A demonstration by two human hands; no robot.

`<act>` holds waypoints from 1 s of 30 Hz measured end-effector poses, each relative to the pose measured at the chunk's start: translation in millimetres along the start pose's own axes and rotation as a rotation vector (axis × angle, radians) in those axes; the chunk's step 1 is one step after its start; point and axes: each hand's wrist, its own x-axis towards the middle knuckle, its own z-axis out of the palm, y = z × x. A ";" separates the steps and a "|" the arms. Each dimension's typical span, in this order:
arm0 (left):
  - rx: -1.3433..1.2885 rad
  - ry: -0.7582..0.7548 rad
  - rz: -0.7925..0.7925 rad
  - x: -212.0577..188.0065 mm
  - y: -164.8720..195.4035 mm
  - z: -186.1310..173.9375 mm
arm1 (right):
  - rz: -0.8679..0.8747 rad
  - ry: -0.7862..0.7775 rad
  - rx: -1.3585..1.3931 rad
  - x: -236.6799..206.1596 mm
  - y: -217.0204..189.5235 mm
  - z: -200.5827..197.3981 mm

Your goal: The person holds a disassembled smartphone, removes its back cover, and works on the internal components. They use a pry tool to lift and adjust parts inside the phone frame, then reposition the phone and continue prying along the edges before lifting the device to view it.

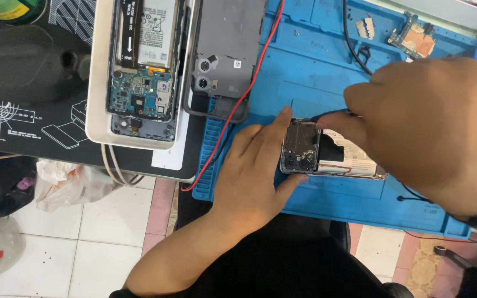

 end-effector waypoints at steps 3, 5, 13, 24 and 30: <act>0.014 -0.017 -0.023 0.7 0.8 1.6 | -0.229 0.267 0.174 7.9 3.0 -10.8; 0.015 -0.028 -0.044 1.2 0.9 1.9 | -0.328 0.248 0.235 14.4 10.1 -14.1; -0.002 -0.012 -0.035 1.0 1.3 1.5 | -0.161 0.156 0.471 7.7 13.6 -2.5; 0.015 -0.014 -0.029 1.5 3.4 0.2 | -0.079 0.176 0.302 -5.7 12.5 8.7; -0.144 0.079 -0.084 -5.4 -2.0 1.6 | -0.021 0.106 0.405 -8.0 12.4 5.5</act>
